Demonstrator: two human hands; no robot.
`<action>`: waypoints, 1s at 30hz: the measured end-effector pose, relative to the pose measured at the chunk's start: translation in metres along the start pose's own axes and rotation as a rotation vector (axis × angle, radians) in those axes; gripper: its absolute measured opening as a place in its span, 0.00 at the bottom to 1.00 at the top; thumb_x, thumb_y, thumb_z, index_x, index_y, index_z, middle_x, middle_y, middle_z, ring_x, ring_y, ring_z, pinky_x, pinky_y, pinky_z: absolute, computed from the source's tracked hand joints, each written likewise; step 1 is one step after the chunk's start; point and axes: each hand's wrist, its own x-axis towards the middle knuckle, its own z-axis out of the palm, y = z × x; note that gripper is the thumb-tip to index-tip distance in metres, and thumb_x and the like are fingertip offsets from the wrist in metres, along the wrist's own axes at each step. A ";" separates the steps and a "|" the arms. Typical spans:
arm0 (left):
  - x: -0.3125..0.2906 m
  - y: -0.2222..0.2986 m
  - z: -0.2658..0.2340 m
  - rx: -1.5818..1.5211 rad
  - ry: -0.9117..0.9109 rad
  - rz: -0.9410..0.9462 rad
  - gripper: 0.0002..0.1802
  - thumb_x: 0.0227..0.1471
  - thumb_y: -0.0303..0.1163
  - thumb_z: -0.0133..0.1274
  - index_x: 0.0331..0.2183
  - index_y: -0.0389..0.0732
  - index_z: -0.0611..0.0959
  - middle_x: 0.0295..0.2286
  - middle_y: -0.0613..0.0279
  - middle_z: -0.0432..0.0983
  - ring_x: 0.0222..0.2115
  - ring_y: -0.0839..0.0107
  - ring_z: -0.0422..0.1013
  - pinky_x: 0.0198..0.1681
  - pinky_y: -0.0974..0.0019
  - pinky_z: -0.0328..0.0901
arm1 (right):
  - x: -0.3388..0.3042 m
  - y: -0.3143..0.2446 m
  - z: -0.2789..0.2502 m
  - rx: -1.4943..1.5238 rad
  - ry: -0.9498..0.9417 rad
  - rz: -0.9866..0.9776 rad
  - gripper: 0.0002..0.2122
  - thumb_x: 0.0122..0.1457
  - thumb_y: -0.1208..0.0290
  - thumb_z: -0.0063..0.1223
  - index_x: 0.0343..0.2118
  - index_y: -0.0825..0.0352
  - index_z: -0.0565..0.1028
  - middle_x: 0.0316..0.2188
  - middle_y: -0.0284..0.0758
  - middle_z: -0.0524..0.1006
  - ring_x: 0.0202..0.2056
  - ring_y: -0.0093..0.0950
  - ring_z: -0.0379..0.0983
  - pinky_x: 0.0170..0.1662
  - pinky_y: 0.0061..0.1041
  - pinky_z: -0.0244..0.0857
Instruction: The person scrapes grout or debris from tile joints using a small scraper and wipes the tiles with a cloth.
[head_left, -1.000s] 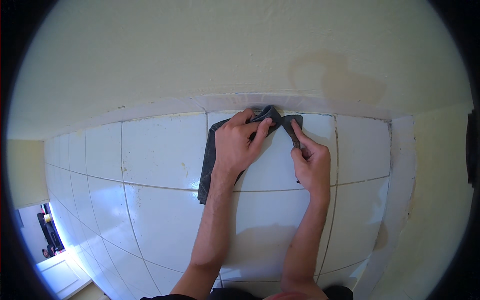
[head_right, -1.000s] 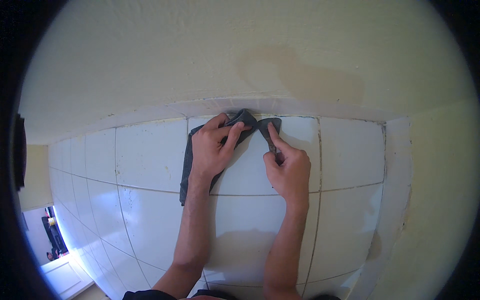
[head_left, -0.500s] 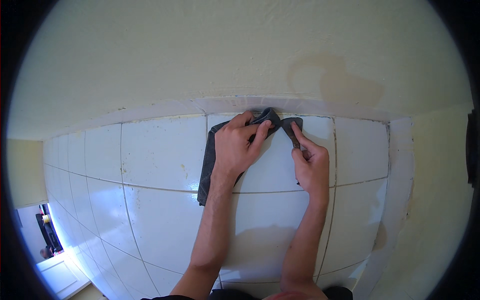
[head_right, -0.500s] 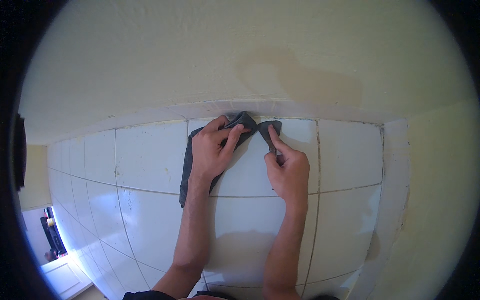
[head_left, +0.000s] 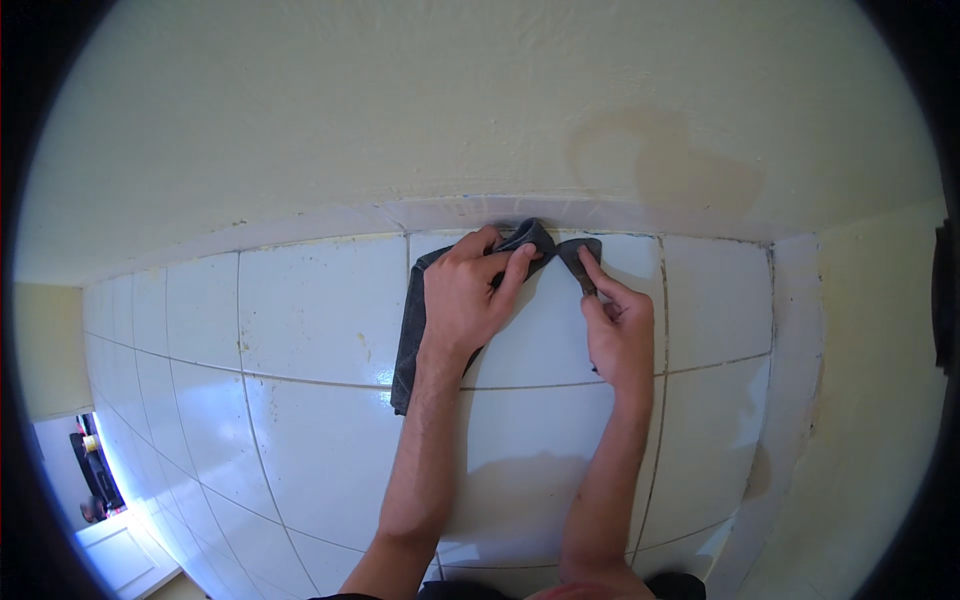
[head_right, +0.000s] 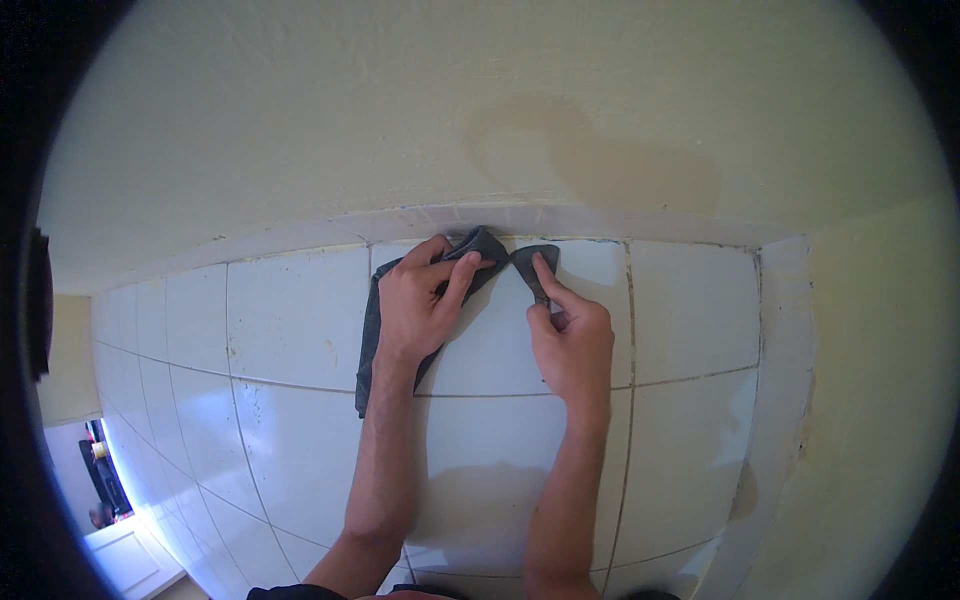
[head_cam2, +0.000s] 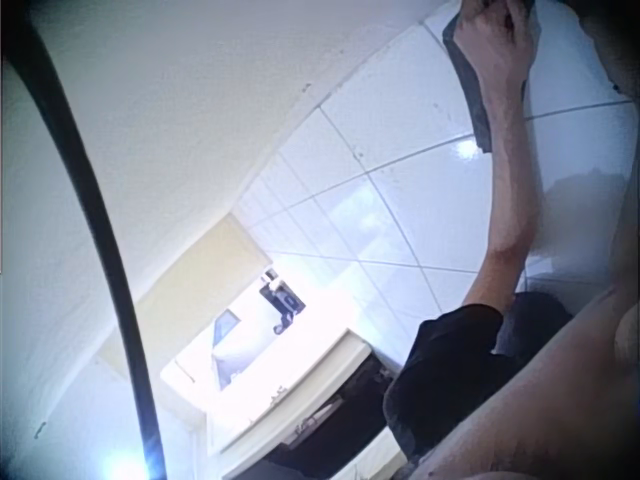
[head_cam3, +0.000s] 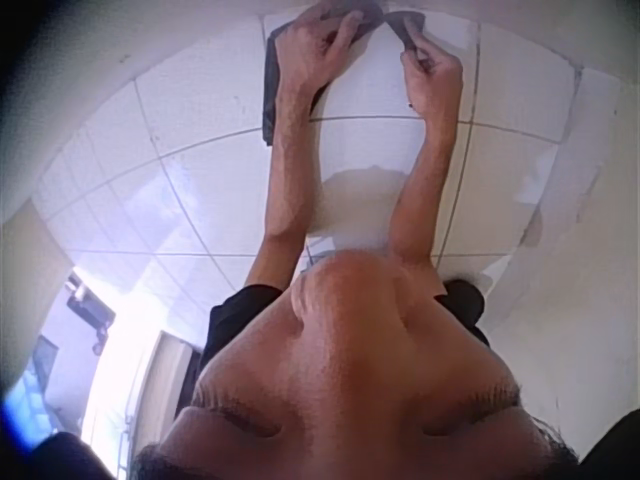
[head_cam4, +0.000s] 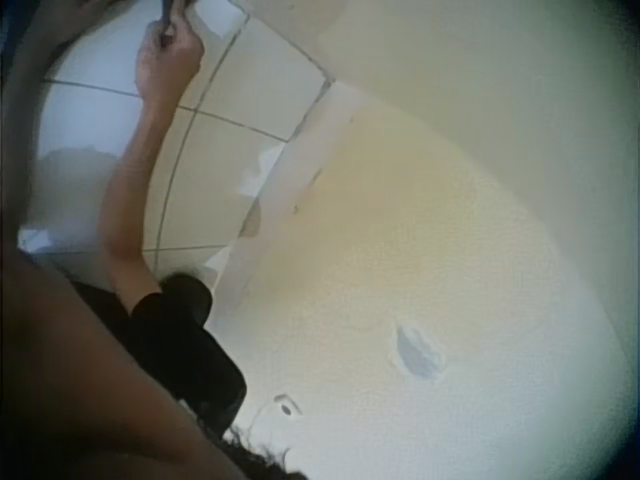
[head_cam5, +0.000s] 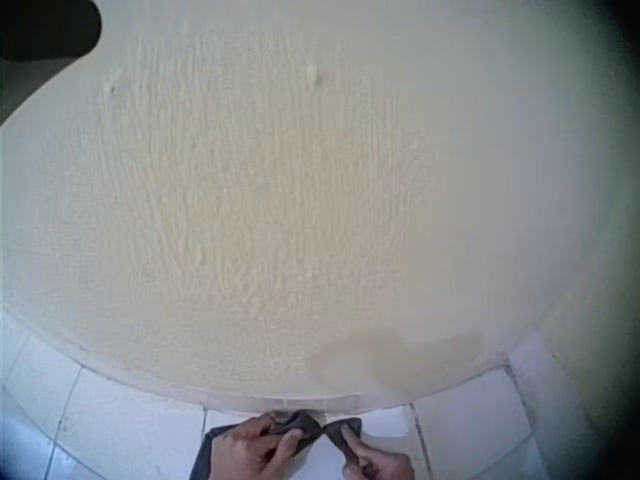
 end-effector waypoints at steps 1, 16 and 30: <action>0.000 -0.001 0.001 -0.001 -0.001 0.001 0.18 0.62 0.41 0.60 0.25 0.40 0.89 0.26 0.62 0.76 0.23 0.59 0.74 0.26 0.57 0.67 | 0.000 -0.001 0.002 0.000 0.002 0.001 0.25 0.58 0.74 0.53 0.61 0.54 0.79 0.12 0.31 0.65 0.17 0.15 0.58 0.25 0.23 0.60; -0.001 -0.002 0.002 0.005 0.009 0.004 0.18 0.62 0.41 0.60 0.25 0.40 0.88 0.26 0.61 0.76 0.23 0.59 0.74 0.26 0.57 0.67 | 0.001 0.007 -0.005 0.119 -0.098 -0.024 0.25 0.61 0.79 0.52 0.61 0.56 0.79 0.16 0.22 0.64 0.19 0.12 0.55 0.22 0.21 0.54; -0.001 -0.003 0.003 -0.026 0.031 0.026 0.17 0.62 0.40 0.61 0.25 0.39 0.88 0.25 0.61 0.75 0.22 0.59 0.74 0.26 0.57 0.67 | -0.003 -0.003 -0.002 0.069 -0.106 0.016 0.22 0.63 0.79 0.54 0.59 0.54 0.80 0.13 0.24 0.66 0.16 0.14 0.56 0.21 0.23 0.55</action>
